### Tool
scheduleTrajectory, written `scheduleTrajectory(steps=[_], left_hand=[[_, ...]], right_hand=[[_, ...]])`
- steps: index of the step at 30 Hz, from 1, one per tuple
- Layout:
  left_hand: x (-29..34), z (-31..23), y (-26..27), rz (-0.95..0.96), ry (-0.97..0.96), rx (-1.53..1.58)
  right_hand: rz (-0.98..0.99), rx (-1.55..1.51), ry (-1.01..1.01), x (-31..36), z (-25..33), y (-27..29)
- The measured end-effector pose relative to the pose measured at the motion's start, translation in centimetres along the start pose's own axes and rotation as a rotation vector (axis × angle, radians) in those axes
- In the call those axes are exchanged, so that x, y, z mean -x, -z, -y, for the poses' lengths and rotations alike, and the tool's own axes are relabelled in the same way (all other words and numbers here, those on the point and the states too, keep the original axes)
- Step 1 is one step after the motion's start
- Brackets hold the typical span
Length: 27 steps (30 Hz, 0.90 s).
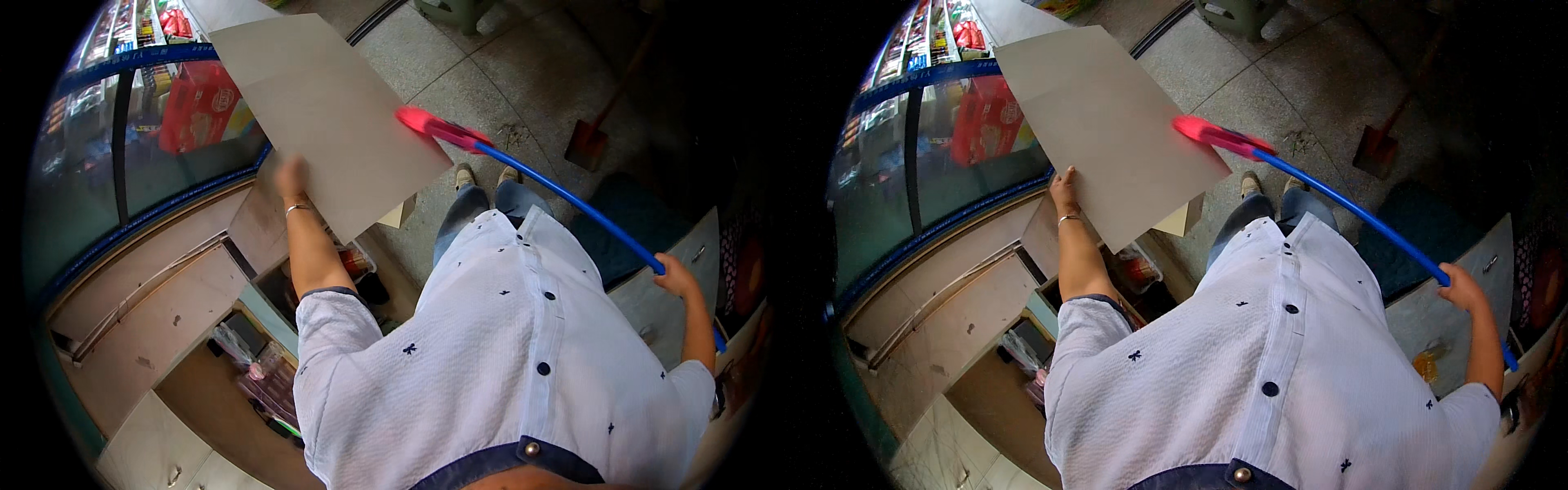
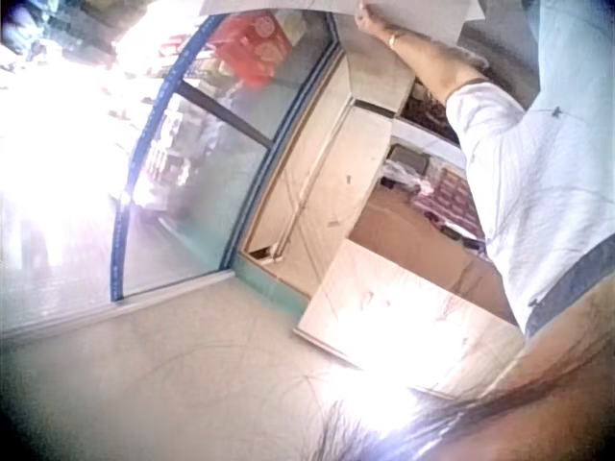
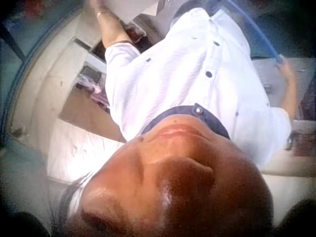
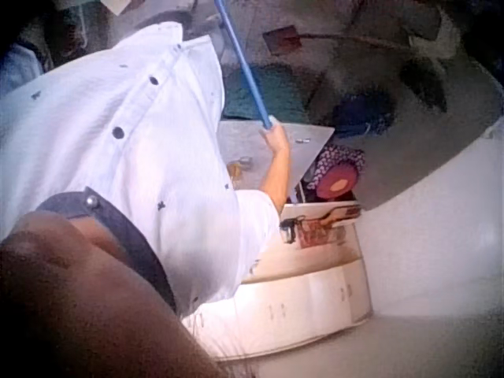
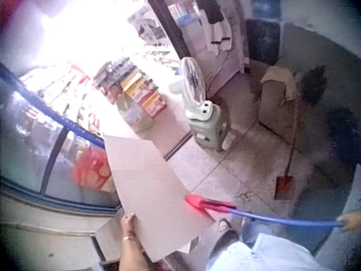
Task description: The person sweeps the floor using a broom and a dustpan, moves stools, handles a backpack, and adjusts a small fan and a wooden board.
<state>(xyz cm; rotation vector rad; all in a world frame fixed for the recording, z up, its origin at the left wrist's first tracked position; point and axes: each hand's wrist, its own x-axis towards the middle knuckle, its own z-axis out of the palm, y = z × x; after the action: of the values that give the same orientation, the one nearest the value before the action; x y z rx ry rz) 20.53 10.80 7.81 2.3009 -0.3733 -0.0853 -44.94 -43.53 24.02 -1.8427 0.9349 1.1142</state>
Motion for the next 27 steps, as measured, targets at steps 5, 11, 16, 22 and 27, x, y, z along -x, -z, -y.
scheduleTrajectory(steps=[5,11,16,22,27], left_hand=[[-0.3,-11.6,-2.2,0.11,0.367,0.276],[2.0,-11.5,-0.7,0.258,0.254,-0.183],[9.3,-15.2,-1.0,0.454,0.107,-0.623],[21.4,-11.9,-5.4,0.819,-0.253,-0.714],[31.9,-4.8,-7.1,0.791,-0.493,-0.954]], right_hand=[[-0.312,0.344,-0.103,0.6,-3.6,-0.5],[-0.342,0.134,-0.161,-1.6,-5.1,0.3],[-0.368,-0.156,-0.254,-1.0,-3.1,0.7],[-0.346,-0.32,-0.116,-2.3,-4.1,1.3],[-0.336,-0.056,0.034,-1.2,2.4,3.3]])
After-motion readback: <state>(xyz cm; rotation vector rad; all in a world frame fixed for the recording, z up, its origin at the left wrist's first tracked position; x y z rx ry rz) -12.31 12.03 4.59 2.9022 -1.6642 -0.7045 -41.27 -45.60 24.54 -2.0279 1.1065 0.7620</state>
